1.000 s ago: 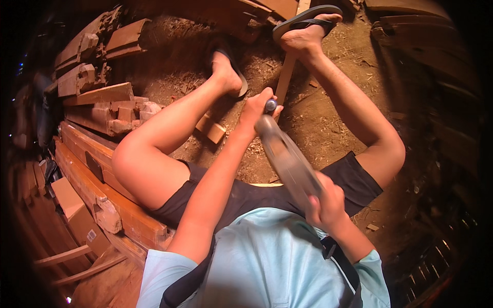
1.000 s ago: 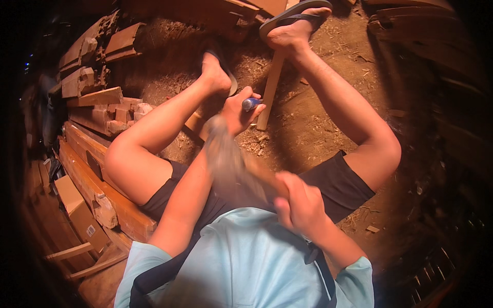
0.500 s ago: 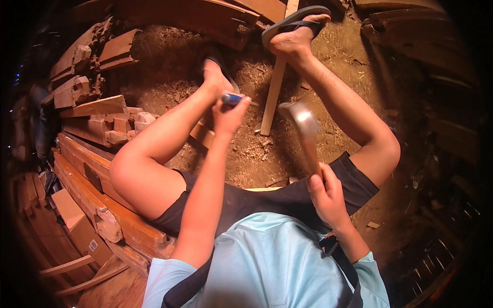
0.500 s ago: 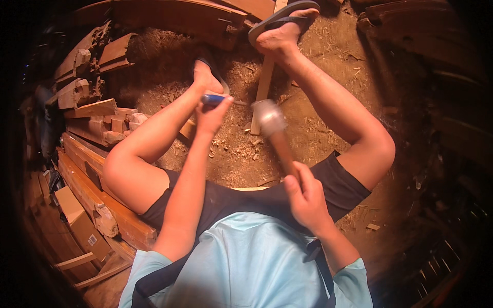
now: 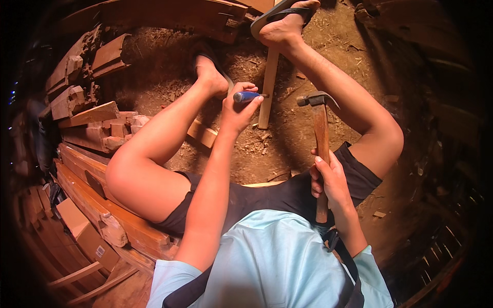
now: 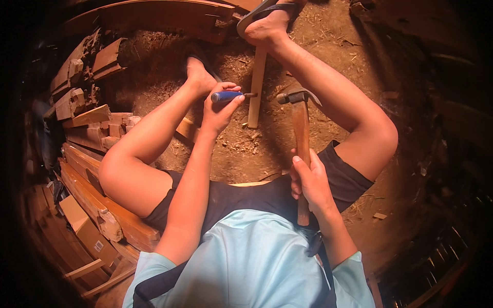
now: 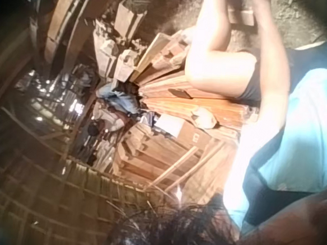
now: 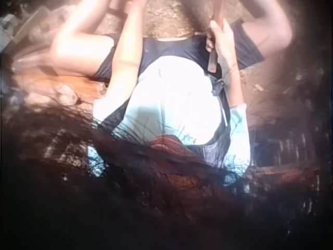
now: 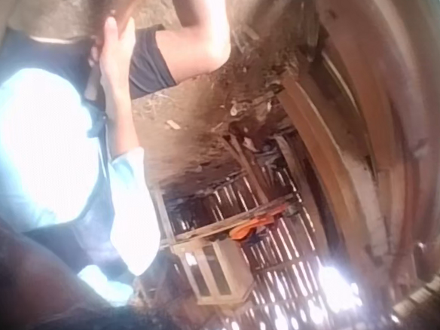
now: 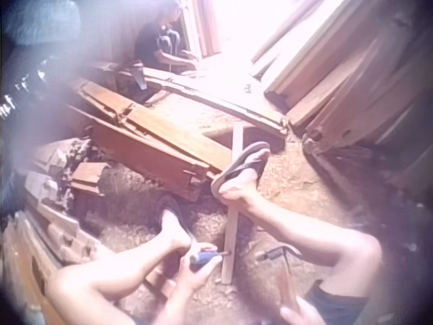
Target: The person sits on the floor and uses a chisel and hammer to carve a long, thin piece of wood. They repeatedly strike the chisel to remove wood shavings and shape the piece.
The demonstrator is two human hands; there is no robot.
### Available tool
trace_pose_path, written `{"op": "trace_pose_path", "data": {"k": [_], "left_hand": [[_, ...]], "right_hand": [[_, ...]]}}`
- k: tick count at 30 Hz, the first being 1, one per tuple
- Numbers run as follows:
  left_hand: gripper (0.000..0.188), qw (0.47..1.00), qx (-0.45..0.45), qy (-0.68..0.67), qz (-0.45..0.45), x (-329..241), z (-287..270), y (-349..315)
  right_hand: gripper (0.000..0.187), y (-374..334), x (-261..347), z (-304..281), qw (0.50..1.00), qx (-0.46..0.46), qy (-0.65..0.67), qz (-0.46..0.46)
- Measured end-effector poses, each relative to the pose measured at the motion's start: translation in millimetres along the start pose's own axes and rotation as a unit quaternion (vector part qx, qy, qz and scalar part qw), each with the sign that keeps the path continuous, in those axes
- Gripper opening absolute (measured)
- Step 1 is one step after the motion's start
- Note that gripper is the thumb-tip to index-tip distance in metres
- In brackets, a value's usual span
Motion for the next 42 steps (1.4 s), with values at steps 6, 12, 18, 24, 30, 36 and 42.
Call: {"op": "trace_pose_path", "data": {"k": [6, 12, 18, 24, 30, 36, 42], "left_hand": [[0.039, 0.999, -0.032, -0.022, 0.024, -16, 12, 3], [0.033, 0.997, 0.015, 0.073, 0.028, -3, 32, 2], [0.024, 0.991, -0.046, 0.105, 0.073, 7, 43, -17], [0.026, 0.990, -0.099, 0.092, 0.035, 15, 11, -19], [0.027, 0.983, -0.117, 0.143, 0.021, 14, -3, -37], [0.027, 0.997, -0.054, 0.037, -0.048, 61, 1, -37], [0.026, 0.991, 0.081, 0.103, 0.017, 34, 3, -35]], "right_hand": [[0.029, 6, -3, 1, 0.998, -0.001, 0.058, 0.027], [0.027, 9, -4, 9, 0.998, 0.014, 0.053, 0.028], [0.026, 10, -8, 7, 0.994, 0.030, 0.098, 0.037], [0.026, 12, -10, 15, 0.989, 0.060, 0.126, 0.038], [0.027, 0, -9, 28, 0.978, 0.103, 0.176, 0.039], [0.029, 0, -9, 29, 0.976, 0.118, 0.175, 0.048], [0.030, 21, -13, 4, 0.980, 0.082, 0.173, 0.052]]}}
Point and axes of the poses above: each hand's wrist, its own y-axis towards the middle knuckle, its own z-axis out of the palm, x = y × z, the point moved 7 cm from there along y, towards the middle knuckle
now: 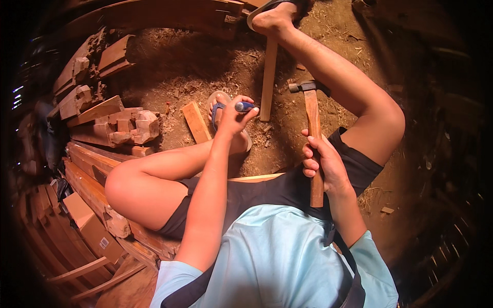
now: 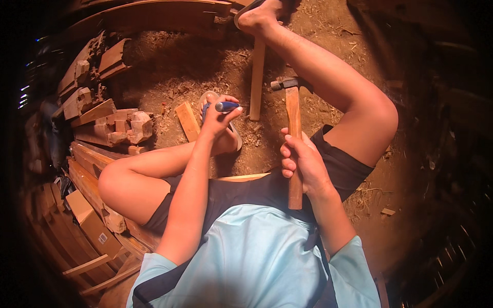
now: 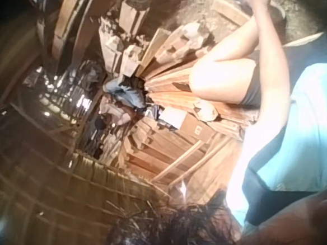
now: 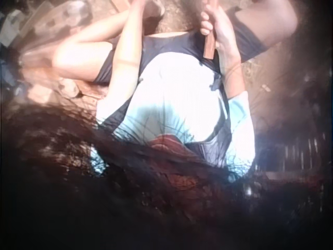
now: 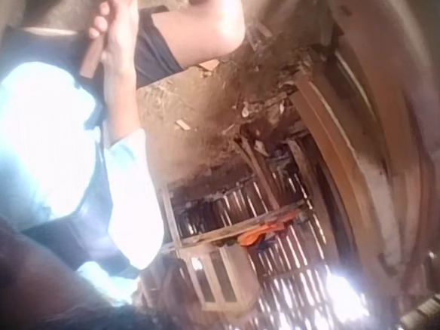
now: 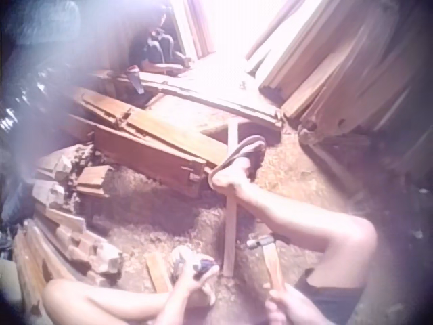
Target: The person sits on the floor and uses a chisel and hammer to carve a long, thin piece of wood. They repeatedly strike the chisel to remove wood shavings and shape the piece.
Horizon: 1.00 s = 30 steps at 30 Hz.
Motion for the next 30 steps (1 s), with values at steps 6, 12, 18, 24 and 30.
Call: {"op": "trace_pose_path", "data": {"k": [6, 12, 18, 24, 30], "left_hand": [[0.027, 0.997, -0.053, -0.002, -0.048, 11, -5, 23], [0.029, 0.993, -0.083, 0.015, -0.086, 4, -11, 16], [0.032, 0.993, -0.006, 0.017, -0.116, 14, 2, 14], [0.042, 0.978, 0.050, 0.056, -0.194, -2, 0, 13], [0.038, 0.979, 0.042, -0.063, -0.187, 34, 9, 10]], "right_hand": [[0.028, 12, 5, -4, 0.999, -0.034, -0.018, 0.009], [0.028, 20, 7, -8, 0.999, -0.040, -0.035, 0.011], [0.029, 23, 6, -6, 0.998, -0.044, -0.046, 0.010], [0.028, 22, 6, -8, 0.998, -0.044, -0.044, 0.007], [0.028, 21, 5, -8, 0.998, -0.038, -0.045, 0.005]]}}
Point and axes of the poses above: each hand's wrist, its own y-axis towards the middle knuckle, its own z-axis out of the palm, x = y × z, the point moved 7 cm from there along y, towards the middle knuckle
